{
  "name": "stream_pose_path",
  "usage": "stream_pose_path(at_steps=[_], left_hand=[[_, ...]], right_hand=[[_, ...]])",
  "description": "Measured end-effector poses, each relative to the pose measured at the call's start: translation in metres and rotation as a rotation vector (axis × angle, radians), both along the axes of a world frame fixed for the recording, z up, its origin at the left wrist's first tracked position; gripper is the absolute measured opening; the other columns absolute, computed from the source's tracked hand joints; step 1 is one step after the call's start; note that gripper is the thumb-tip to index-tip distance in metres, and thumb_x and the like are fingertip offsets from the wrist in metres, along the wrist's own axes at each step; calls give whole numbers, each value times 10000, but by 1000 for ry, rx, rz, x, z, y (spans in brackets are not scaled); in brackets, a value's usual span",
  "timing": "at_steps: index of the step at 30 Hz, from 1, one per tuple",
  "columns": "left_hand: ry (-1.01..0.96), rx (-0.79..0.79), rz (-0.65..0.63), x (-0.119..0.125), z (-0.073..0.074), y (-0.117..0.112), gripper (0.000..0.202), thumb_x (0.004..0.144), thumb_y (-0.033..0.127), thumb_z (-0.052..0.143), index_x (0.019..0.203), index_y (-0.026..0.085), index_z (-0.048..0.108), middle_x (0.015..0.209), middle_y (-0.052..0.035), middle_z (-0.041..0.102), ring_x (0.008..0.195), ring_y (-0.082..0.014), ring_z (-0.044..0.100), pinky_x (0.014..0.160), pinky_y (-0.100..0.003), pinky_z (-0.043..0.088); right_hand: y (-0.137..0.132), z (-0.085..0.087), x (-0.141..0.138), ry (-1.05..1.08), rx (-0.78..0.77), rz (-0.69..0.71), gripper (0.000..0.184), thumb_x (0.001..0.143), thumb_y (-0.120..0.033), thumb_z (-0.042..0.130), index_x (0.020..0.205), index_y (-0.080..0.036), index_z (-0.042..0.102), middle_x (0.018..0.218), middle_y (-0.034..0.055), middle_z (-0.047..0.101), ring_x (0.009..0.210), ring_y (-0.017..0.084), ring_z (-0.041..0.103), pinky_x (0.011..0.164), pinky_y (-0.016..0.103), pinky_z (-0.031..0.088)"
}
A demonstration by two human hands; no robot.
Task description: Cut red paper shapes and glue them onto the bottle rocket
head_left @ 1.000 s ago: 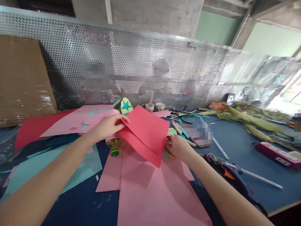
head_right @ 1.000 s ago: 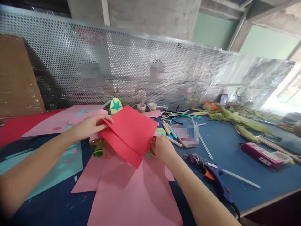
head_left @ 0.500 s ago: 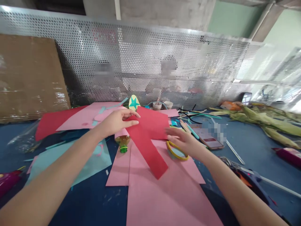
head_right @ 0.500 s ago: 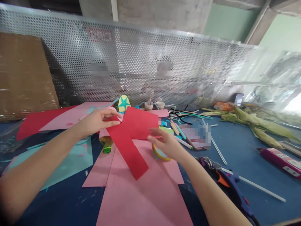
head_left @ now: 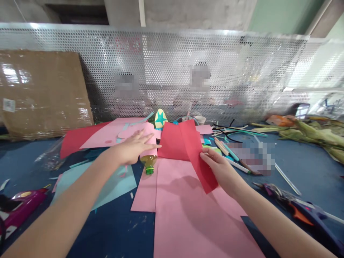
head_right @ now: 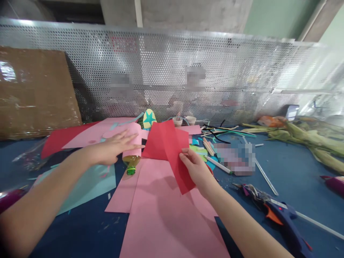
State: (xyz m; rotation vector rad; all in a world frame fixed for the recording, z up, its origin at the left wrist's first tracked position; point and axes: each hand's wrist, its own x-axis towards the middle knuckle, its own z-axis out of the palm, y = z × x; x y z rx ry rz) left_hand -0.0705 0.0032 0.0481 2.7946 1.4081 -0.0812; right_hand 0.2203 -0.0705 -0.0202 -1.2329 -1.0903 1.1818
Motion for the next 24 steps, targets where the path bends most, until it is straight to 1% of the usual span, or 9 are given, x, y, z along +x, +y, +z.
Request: stream_pose_path(at_steps=[2, 5, 7, 10, 12, 14, 17, 20, 24], left_hand=[[83, 60, 26, 5, -12, 3, 875, 633, -35, 632, 1382, 402, 518, 1639, -37, 194, 1484, -411, 109, 1118, -612, 219], [94, 121, 13, 15, -21, 7, 680, 728, -7, 574, 1316, 332, 599, 1628, -52, 243, 1492, -385, 90, 1144, -598, 153], [84, 127, 28, 18, -19, 9, 599, 749, 8, 565, 1275, 288, 632, 1609, -83, 293, 1489, -386, 121, 1142, -590, 172], [-18, 120, -28, 20, -6, 7, 629, 690, 112, 714, 1285, 285, 603, 1584, -90, 347, 1486, -382, 140, 1156, -560, 182], [-160, 118, -98, 23, 8, 1, 683, 655, 236, 798, 1299, 282, 576, 1565, -89, 381, 1478, -371, 181, 1177, -541, 146], [-348, 90, -145, 26, 24, -8, 665, 706, 343, 786, 1324, 280, 549, 1518, -83, 447, 1458, -357, 245, 1181, -531, 154], [-617, -18, -124, 25, 43, -20, 658, 728, 449, 772, 1320, 285, 537, 1399, -66, 561, 1328, -337, 453, 1117, -478, 328], [-959, -157, -60, 16, 50, -23, 615, 711, 500, 769, 1251, 272, 583, 1318, -62, 625, 1242, -326, 539, 1022, -421, 448], [-1334, -373, 30, 10, 47, -21, 590, 660, 599, 764, 1124, 256, 640, 1246, -71, 667, 1240, -339, 540, 983, -413, 488]], right_hand=[[1, -1, 0, 22, 1, -15, 441, 636, -577, 765, 880, -245, 608, 796, -15, 655, 678, 180, 594, 578, 270, 424], [3, -3, 1, 45, 6, -26, 471, 600, -587, 787, 867, -241, 614, 822, -4, 678, 722, 197, 612, 630, 289, 448], [5, -4, 1, 50, 8, -34, 483, 579, -582, 804, 861, -235, 620, 825, 1, 681, 745, 203, 612, 653, 293, 449], [6, -4, 3, 71, 20, -46, 482, 574, -571, 816, 862, -232, 631, 810, -1, 671, 767, 206, 610, 667, 292, 447], [7, -3, 5, 97, 35, -51, 478, 583, -578, 814, 866, -240, 629, 781, -11, 658, 746, 202, 607, 653, 291, 450], [7, -2, 7, 129, 52, -55, 474, 591, -586, 814, 866, -248, 629, 776, -16, 654, 725, 195, 607, 641, 289, 456], [7, 1, 10, 180, 79, -70, 479, 563, -582, 835, 838, -249, 627, 816, -9, 670, 760, 197, 629, 671, 287, 481], [7, 6, 12, 202, 96, -62, 471, 540, -558, 854, 809, -249, 622, 784, -9, 673, 745, 205, 646, 658, 290, 500], [3, 21, 15, 214, 122, -18, 438, 582, -501, 854, 882, -259, 646, 774, -8, 697, 690, 206, 664, 621, 299, 524]])
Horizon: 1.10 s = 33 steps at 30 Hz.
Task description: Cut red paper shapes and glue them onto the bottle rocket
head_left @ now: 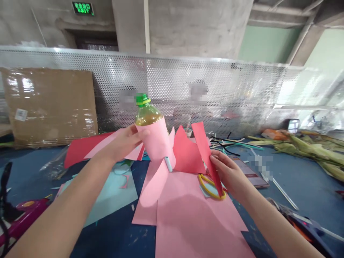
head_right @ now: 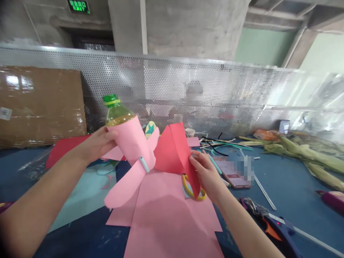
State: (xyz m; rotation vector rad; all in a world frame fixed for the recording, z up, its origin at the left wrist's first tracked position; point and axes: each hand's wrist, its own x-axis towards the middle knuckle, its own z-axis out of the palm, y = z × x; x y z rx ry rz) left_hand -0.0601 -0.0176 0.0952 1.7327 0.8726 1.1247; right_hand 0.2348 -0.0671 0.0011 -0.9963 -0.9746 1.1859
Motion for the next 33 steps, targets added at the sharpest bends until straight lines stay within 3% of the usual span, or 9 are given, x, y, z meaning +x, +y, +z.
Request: stream_pose_path(at_steps=[3, 7, 10, 13, 16, 20, 25, 30, 33], left_hand=[[-86, -139, -85, 7, -6, -2, 651, 606, 653, 778, 1068, 212, 652, 1160, -108, 695, 1155, -344, 599, 937, -413, 511], [-90, -282, -223, 23, -20, -6, 647, 653, 604, 780, 1167, 247, 612, 1222, -107, 679, 1183, -329, 590, 925, -401, 510], [-46, -353, -340, 32, -30, -9, 673, 633, 571, 809, 1198, 265, 608, 1231, -107, 680, 1201, -335, 583, 927, -414, 504], [-47, -405, -422, 38, -38, -11, 703, 613, 556, 833, 1213, 268, 607, 1242, -103, 674, 1204, -335, 582, 962, -433, 473], [-58, -428, -484, 40, -44, -12, 724, 617, 500, 855, 1251, 282, 584, 1293, -93, 644, 1236, -329, 555, 1024, -458, 413], [-65, -323, -585, 42, -50, -9, 715, 638, 423, 864, 1275, 261, 581, 1405, -112, 558, 1328, -359, 452, 1090, -532, 314], [-14, -234, -700, 47, -51, -7, 695, 663, 367, 856, 1293, 260, 582, 1397, -101, 561, 1321, -355, 455, 1085, -544, 326], [8, -246, -694, 47, -53, -5, 704, 639, 362, 871, 1277, 263, 590, 1367, -91, 586, 1367, -350, 408, 1120, -539, 282], [-1, -272, -675, 46, -56, -3, 713, 620, 342, 884, 1265, 256, 591, 1394, -104, 566, 1373, -361, 400, 1112, -552, 285]], right_hand=[[-3, 23, -1, -12, 86, 0, 418, 631, -485, 838, 935, -261, 659, 835, -3, 718, 705, 200, 682, 621, 288, 542], [-6, 70, -10, -93, 209, 84, 441, 721, -435, 805, 1114, -314, 646, 832, -34, 712, 664, 149, 673, 582, 230, 542], [-5, 105, -18, -191, 295, 161, 340, 772, -368, 762, 1098, -350, 666, 775, -70, 691, 567, 109, 636, 498, 194, 512], [-1, 124, -23, -316, 295, 301, 171, 806, -339, 706, 960, -282, 752, 874, -18, 742, 694, 148, 693, 570, 229, 557], [2, 128, -26, -425, 260, 385, 196, 849, -367, 663, 982, -277, 776, 966, 13, 766, 806, 183, 713, 662, 273, 581], [1, 124, -31, -472, 227, 360, 222, 858, -410, 682, 1019, -288, 774, 909, 17, 775, 754, 169, 709, 643, 269, 569], [-4, 120, -36, -625, 300, 343, 193, 853, -403, 685, 940, -261, 783, 928, 39, 767, 883, 228, 704, 785, 365, 569], [-3, 120, -33, -872, 433, 213, 159, 817, -373, 703, 923, -299, 796, 1099, 49, 701, 1013, 246, 653, 869, 396, 531], [-1, 121, -29, -853, 460, 265, 127, 808, -333, 703, 884, -291, 796, 1112, 48, 683, 1046, 240, 638, 867, 372, 532]])
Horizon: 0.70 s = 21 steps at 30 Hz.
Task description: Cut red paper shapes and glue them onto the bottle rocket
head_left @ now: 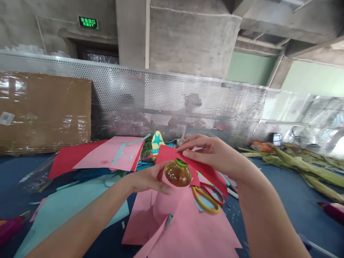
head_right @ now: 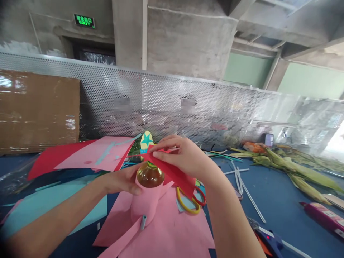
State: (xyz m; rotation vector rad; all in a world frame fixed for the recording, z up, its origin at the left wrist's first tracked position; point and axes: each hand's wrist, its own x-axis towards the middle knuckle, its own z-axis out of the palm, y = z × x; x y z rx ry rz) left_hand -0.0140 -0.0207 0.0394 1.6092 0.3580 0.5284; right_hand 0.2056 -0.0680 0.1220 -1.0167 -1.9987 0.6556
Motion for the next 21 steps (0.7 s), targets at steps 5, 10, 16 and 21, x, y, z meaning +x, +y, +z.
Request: stream_pose_path(at_steps=[5, 10, 16, 21], left_hand=[[5, -31, -2, -3, -4, 4, 735, 612, 334, 887, 1275, 264, 578, 1419, -103, 548, 1351, -350, 435, 1101, -546, 303], [10, 18, -35, -5, -3, 6, 716, 626, 350, 878, 1274, 257, 586, 1383, -100, 585, 1337, -335, 464, 1121, -531, 290], [82, 164, -84, -8, 17, 1, 658, 697, 378, 819, 1297, 285, 564, 1361, -68, 608, 1360, -299, 452, 1119, -500, 336], [509, 285, 61, -52, 53, 1, 672, 657, 342, 808, 1281, 344, 557, 1274, -33, 665, 1225, -278, 594, 1021, -456, 470]], right_hand=[[1, -2, 2, 62, -86, 54, 122, 826, -320, 689, 917, -298, 768, 1032, 16, 740, 916, 220, 675, 809, 373, 550], [0, -4, 0, 40, -81, 64, 118, 851, -339, 666, 902, -312, 769, 1021, -2, 740, 862, 199, 681, 735, 337, 548], [-1, -4, -4, -11, 36, 30, 115, 829, -345, 690, 888, -285, 768, 981, 10, 726, 886, 193, 654, 807, 348, 513], [-4, -2, -5, -29, 60, 27, 106, 831, -337, 685, 878, -286, 765, 985, 5, 720, 900, 190, 643, 813, 348, 496]])
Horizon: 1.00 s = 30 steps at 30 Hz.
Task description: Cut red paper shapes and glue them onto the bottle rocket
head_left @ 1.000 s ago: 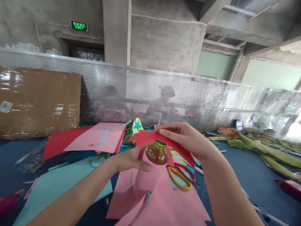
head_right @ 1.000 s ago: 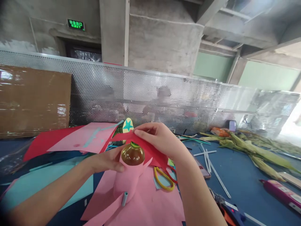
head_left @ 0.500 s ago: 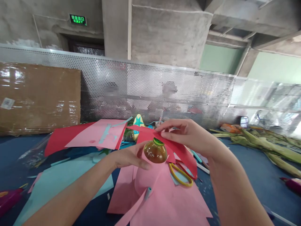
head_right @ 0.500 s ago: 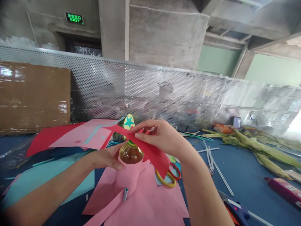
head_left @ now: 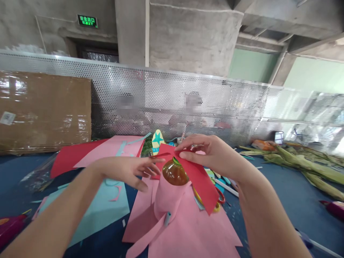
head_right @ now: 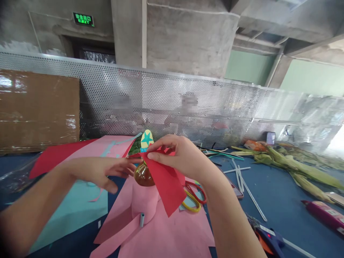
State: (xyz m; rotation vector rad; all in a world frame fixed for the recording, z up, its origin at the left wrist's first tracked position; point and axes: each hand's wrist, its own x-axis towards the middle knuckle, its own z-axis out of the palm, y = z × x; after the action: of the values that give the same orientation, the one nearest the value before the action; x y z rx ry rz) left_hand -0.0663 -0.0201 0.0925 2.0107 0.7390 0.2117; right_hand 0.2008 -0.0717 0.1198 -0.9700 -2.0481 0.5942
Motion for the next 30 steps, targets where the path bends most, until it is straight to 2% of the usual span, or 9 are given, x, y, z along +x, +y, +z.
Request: stream_pose_path(at_steps=[2, 4, 6, 7, 10, 13, 17, 23, 30], left_hand=[[28, 213, 298, -12, 15, -4, 493, 748, 392, 717, 1221, 321, 596, 1170, -41, 705, 1136, -262, 645, 981, -433, 498], [-131, 482, 581, -9, 25, -13, 324, 756, 440, 680, 1025, 262, 651, 1056, -56, 719, 1046, -265, 671, 921, -400, 527], [-303, 645, 681, 9, 30, -28, 211, 816, 425, 626, 897, 230, 627, 987, -48, 696, 984, -231, 663, 897, -366, 527], [-391, 671, 650, 22, 29, -37, 199, 828, 423, 621, 872, 229, 614, 944, -32, 681, 928, -211, 663, 846, -343, 540], [-429, 695, 509, 56, 21, -58, 150, 819, 366, 667, 840, 225, 620, 883, -8, 646, 848, -183, 637, 775, -322, 537], [-442, 838, 511, 70, 10, -65, 57, 816, 258, 675, 828, 224, 630, 905, -7, 642, 909, -181, 611, 824, -333, 501], [-459, 825, 490, 66, 5, -62, 44, 822, 197, 657, 824, 226, 624, 915, -6, 636, 913, -176, 600, 830, -340, 491], [-437, 806, 472, 62, 12, -63, 65, 822, 186, 643, 786, 222, 603, 876, 2, 637, 857, -167, 610, 775, -323, 505], [-280, 1004, 489, 55, 22, -68, 96, 844, 215, 611, 763, 223, 661, 872, 4, 728, 888, -182, 668, 748, -291, 516]], right_hand=[[0, 0, 0, -6, -3, -8, 102, 835, -331, 679, 874, -289, 763, 987, 4, 718, 895, 188, 640, 799, 344, 499], [0, -1, -1, -6, -8, -8, 103, 838, -336, 674, 870, -288, 760, 999, 7, 714, 903, 190, 639, 792, 342, 505], [1, -1, -2, -4, -6, 1, 109, 840, -348, 673, 869, -284, 755, 1010, 11, 711, 919, 195, 639, 807, 347, 507], [1, -2, -3, 0, -3, 4, 111, 837, -350, 675, 872, -278, 752, 1004, 13, 711, 919, 196, 641, 816, 351, 507], [1, -2, -4, 10, 20, 11, 114, 828, -340, 677, 868, -255, 743, 963, 20, 706, 894, 196, 645, 838, 364, 501], [1, -2, -5, 8, 53, 16, 123, 818, -345, 686, 860, -242, 737, 966, 30, 691, 899, 201, 642, 833, 363, 496], [0, 0, -3, -4, 5, 52, 114, 839, -330, 673, 897, -250, 728, 956, 23, 704, 900, 195, 650, 841, 352, 505], [0, 1, 6, 87, -128, 169, 80, 851, -279, 684, 920, -241, 673, 956, 9, 707, 863, 158, 658, 769, 287, 529], [3, -2, 9, 137, -208, 199, 101, 837, -311, 698, 902, -251, 746, 935, 10, 755, 887, 182, 694, 779, 309, 546]])
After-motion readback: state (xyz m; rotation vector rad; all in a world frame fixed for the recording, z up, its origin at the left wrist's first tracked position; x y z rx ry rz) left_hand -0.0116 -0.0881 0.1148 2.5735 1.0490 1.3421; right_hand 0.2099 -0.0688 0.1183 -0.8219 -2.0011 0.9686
